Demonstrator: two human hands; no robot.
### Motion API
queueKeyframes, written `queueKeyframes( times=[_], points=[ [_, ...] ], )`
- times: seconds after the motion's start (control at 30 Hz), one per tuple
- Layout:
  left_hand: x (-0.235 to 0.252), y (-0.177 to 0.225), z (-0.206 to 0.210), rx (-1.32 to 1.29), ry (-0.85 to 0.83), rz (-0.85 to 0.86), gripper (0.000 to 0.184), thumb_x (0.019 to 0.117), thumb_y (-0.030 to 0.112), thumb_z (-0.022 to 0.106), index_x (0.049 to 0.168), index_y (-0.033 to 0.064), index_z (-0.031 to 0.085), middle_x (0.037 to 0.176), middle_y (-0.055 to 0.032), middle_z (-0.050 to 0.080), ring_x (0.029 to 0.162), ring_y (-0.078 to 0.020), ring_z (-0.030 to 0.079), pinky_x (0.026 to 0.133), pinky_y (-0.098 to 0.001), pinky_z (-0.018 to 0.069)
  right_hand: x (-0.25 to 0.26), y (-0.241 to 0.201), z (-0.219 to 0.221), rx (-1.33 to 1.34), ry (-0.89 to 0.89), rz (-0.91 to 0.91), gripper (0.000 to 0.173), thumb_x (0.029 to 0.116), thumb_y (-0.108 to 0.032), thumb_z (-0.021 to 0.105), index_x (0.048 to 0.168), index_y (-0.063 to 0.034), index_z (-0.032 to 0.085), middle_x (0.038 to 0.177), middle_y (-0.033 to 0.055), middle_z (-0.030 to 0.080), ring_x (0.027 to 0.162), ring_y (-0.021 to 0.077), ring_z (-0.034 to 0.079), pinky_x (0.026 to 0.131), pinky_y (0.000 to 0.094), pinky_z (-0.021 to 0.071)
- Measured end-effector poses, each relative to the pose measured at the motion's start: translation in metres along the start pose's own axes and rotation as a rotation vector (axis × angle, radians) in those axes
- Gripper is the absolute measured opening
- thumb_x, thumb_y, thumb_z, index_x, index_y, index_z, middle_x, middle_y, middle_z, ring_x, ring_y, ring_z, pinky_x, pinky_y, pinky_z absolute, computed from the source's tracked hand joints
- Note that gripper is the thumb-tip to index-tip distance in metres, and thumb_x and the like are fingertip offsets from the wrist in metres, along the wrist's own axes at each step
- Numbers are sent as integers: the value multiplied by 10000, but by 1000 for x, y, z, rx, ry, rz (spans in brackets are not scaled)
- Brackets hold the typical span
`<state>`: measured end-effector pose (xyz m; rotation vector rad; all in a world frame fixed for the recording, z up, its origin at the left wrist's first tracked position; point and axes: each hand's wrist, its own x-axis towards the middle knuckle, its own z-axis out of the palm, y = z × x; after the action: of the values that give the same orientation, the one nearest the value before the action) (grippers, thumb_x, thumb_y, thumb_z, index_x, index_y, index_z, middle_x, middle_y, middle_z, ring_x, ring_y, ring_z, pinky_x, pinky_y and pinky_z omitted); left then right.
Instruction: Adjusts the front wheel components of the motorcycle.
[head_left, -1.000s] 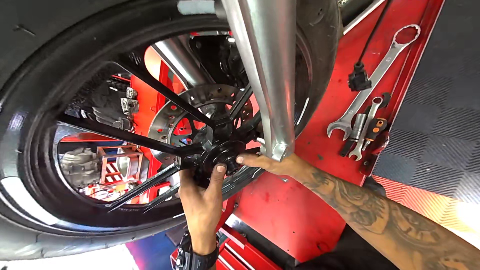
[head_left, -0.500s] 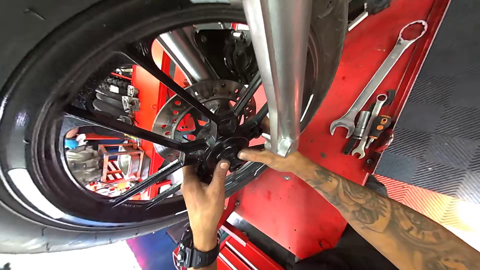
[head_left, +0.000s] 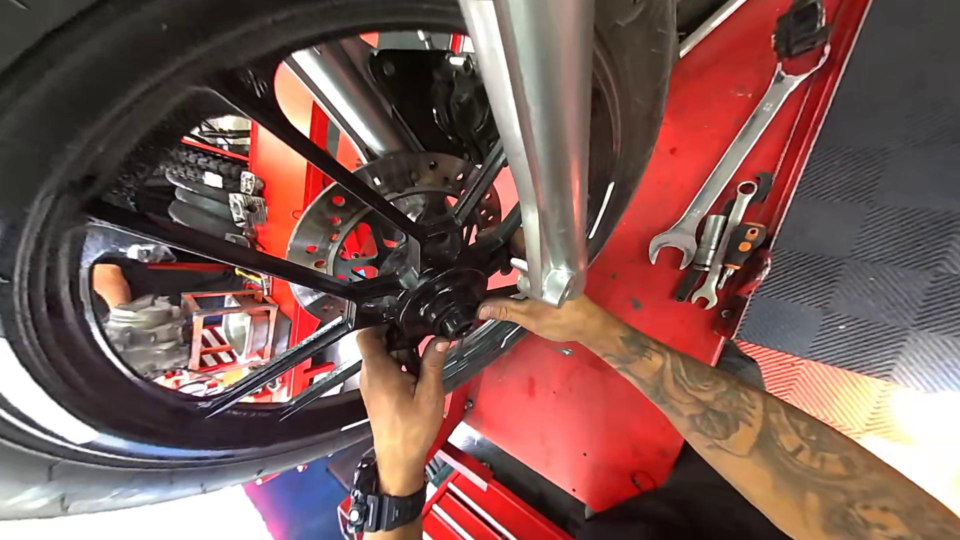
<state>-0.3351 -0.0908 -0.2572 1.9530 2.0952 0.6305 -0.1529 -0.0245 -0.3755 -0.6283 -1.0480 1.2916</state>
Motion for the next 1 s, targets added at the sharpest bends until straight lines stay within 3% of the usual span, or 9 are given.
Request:
queueKeyframes(
  times=[0.13,0.3,0.4,0.57,0.67,0.77,1.0],
  points=[
    [-1,2,2,8,19,-10,662,937,531,650,1373,75,449,970,16,634,737,-56,596,655,-273,546,0,-4,1,34,8,11,602,760,-111,891,1269,13,593,1176,47,699,1145,63,649,1037,253,536],
    [1,4,5,-35,59,-15,554,932,442,679,1311,87,488,948,43,643,714,-30,601,630,-233,545,0,-5,0,54,3,31,589,763,-113,888,1265,3,602,1174,39,703,1142,65,653,1037,253,537],
    [0,0,9,40,87,14,578,950,480,642,1312,57,483,936,29,626,735,-28,594,657,-247,544,-1,5,3,38,37,-34,621,763,-134,900,1281,11,591,1181,65,686,1138,100,645,1032,279,535],
    [-1,-2,14,119,128,42,627,966,552,592,1297,30,484,917,10,612,730,-26,583,660,-245,538,-8,16,9,-9,35,-45,480,797,-164,879,1187,-11,646,1091,45,711,1055,76,673,979,268,560],
    [-1,-3,16,141,144,59,668,974,574,565,1305,2,474,905,2,611,719,-26,577,654,-242,532,-7,15,8,-35,20,-28,535,741,-167,919,1184,-17,659,1100,38,724,1070,71,676,991,267,559],
    [-1,-3,16,136,146,65,701,980,603,539,1319,-6,461,928,-4,621,743,-16,593,672,-236,546,-8,17,8,-78,23,-20,566,745,-215,922,1200,-13,653,1123,42,717,1098,71,664,1011,270,546],
    [0,-5,13,95,103,92,653,972,546,600,1326,21,444,906,24,613,687,-9,557,605,-217,514,-7,16,10,-50,52,-8,645,710,-205,946,1244,-10,641,1167,42,717,1144,76,655,1049,275,530]
  ],
)
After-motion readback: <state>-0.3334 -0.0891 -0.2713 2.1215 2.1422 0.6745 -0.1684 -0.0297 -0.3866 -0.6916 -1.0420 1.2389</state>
